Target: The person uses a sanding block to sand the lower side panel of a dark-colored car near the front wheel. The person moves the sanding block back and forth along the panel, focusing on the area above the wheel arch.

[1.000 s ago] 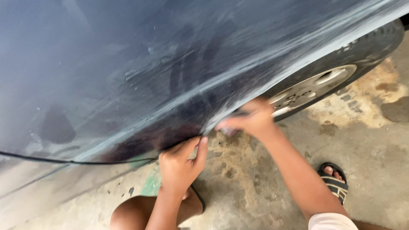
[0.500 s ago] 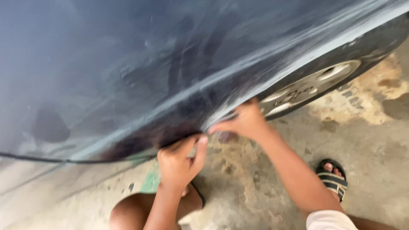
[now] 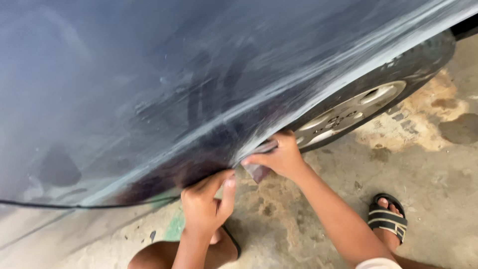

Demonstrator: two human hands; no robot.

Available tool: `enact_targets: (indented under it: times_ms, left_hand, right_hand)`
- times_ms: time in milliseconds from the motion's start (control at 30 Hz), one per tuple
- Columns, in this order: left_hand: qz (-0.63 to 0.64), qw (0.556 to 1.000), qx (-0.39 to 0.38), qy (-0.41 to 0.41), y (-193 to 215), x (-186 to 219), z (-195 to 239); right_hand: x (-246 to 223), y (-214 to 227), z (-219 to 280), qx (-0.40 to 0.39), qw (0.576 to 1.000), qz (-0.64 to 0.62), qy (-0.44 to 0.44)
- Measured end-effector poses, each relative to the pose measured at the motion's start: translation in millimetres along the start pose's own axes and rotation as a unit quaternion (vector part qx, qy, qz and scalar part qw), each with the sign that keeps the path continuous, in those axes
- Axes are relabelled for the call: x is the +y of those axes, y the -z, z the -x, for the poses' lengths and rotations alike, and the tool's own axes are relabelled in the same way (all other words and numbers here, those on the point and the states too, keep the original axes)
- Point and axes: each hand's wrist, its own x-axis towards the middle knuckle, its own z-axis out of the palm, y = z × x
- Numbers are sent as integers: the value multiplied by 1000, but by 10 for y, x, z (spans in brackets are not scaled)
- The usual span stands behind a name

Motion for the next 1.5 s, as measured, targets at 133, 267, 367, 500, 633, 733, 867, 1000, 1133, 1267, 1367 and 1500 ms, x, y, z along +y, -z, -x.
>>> enact_targets:
  times_ms: [133, 267, 367, 500, 633, 733, 867, 1000, 1133, 1267, 1367, 1500]
  left_hand:
    - [7, 1000, -10, 18, -4, -5, 106]
    - [6, 1000, 6, -12, -66, -54, -41]
    - [9, 1000, -1, 7, -49, -60, 79]
    - [26, 999, -14, -12, -24, -100, 121]
    - [31, 999, -34, -11, 7, -126, 153]
    - [26, 998, -41, -38, -9, -102, 31]
    - [39, 998, -38, -14, 1, -88, 121]
    - [55, 997, -37, -34, -3, -124, 89]
    - [148, 988, -39, 8, 103, -97, 246]
    - [144, 988, 43, -43, 49, -117, 80]
    - [146, 987, 55, -44, 90, -93, 163]
    - [125, 987, 67, -73, 165, -90, 98]
  right_hand:
    - [129, 93, 150, 163, 982, 56, -77]
    - [75, 147, 12, 46, 990, 105, -87]
    - [192, 88, 138, 78, 973, 111, -187]
    - [32, 7, 63, -6, 991, 128, 31]
    - [227, 93, 124, 137, 987, 41, -67]
    - [35, 68, -28, -59, 967, 148, -201]
    - [-296, 8, -99, 53, 930, -1, -363]
    - [101, -53, 65, -14, 996, 90, -14]
    - [369, -172, 318, 157, 983, 14, -97]
    - [219, -236, 201, -32, 977, 156, -140]
    - [298, -304, 310, 37, 993, 45, -107]
    - [613, -636, 569, 37, 983, 57, -172]
